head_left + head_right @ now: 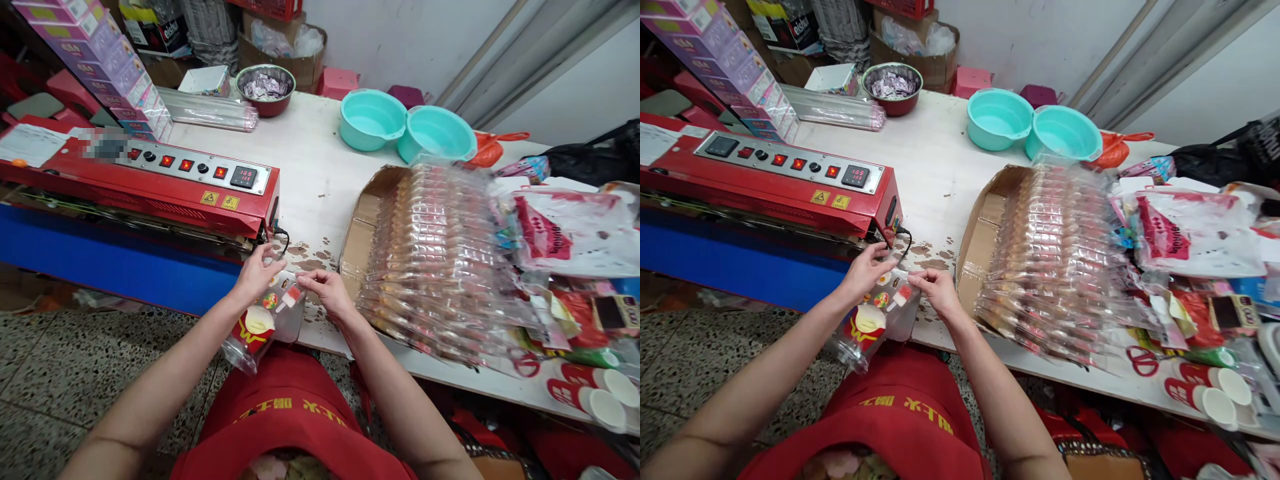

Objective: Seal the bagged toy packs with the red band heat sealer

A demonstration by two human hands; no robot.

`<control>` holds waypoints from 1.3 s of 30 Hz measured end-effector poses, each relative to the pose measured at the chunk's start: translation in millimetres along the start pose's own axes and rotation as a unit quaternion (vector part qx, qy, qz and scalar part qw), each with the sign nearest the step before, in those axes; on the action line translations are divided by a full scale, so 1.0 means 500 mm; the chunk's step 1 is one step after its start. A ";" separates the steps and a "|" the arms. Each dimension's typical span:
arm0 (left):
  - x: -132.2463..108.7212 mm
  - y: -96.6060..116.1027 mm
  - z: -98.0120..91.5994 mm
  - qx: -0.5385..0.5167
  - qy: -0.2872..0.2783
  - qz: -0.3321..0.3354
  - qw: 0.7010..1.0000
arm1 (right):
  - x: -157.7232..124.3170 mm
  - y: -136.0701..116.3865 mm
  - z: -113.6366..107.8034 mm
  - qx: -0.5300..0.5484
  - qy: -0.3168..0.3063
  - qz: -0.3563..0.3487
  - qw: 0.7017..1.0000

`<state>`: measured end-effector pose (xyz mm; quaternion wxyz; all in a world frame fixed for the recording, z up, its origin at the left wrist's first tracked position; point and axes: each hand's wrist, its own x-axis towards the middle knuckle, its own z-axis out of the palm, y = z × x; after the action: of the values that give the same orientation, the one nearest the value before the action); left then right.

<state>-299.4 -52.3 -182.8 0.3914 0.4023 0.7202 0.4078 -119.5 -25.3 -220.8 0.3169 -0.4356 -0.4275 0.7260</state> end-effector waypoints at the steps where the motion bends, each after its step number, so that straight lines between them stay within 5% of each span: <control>1: 0.000 -0.003 -0.001 -0.052 -0.007 -0.056 0.997 | 0.000 -0.003 0.001 -0.005 0.007 -0.005 1.000; 4: -0.001 -0.003 -0.004 -0.185 -0.043 -0.177 0.966 | 0.003 -0.009 0.001 -0.011 0.021 -0.002 1.000; 8: -0.004 0.001 -0.009 -0.247 -0.012 -0.237 0.939 | 0.011 -0.009 0.001 -0.015 0.022 0.018 0.999; 18: 0.000 -0.016 -0.012 -0.302 0.087 -0.200 0.928 | 0.046 -0.024 0.037 -0.082 0.062 -0.032 0.994; 23: 0.004 -0.042 -0.062 -0.288 0.036 -0.224 0.930 | 0.098 -0.019 0.060 -0.021 0.069 -0.019 0.997; 26: 0.008 -0.065 -0.094 -0.285 0.054 -0.228 0.929 | 0.139 -0.009 0.089 -0.004 0.060 -0.013 0.998; 31: 0.031 -0.083 -0.134 -0.326 0.133 -0.177 0.919 | 0.181 -0.004 0.170 0.048 0.065 -0.037 0.996; 34: 0.045 -0.088 -0.177 -0.304 0.225 -0.169 0.910 | 0.135 -0.008 0.184 0.023 0.112 -0.121 0.986; 36: 0.047 -0.094 -0.219 -0.232 0.309 -0.176 0.905 | 0.066 -0.006 0.154 -0.049 0.119 -0.174 0.976; 39: 0.040 -0.101 -0.274 -0.031 0.453 -0.117 0.883 | -0.072 0.008 0.053 -0.182 0.117 -0.242 0.946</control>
<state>-441.8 -89.1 -183.5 0.0798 0.0739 0.8481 0.5186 -128.5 -66.1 -204.3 0.4464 -0.4511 -0.6050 0.4808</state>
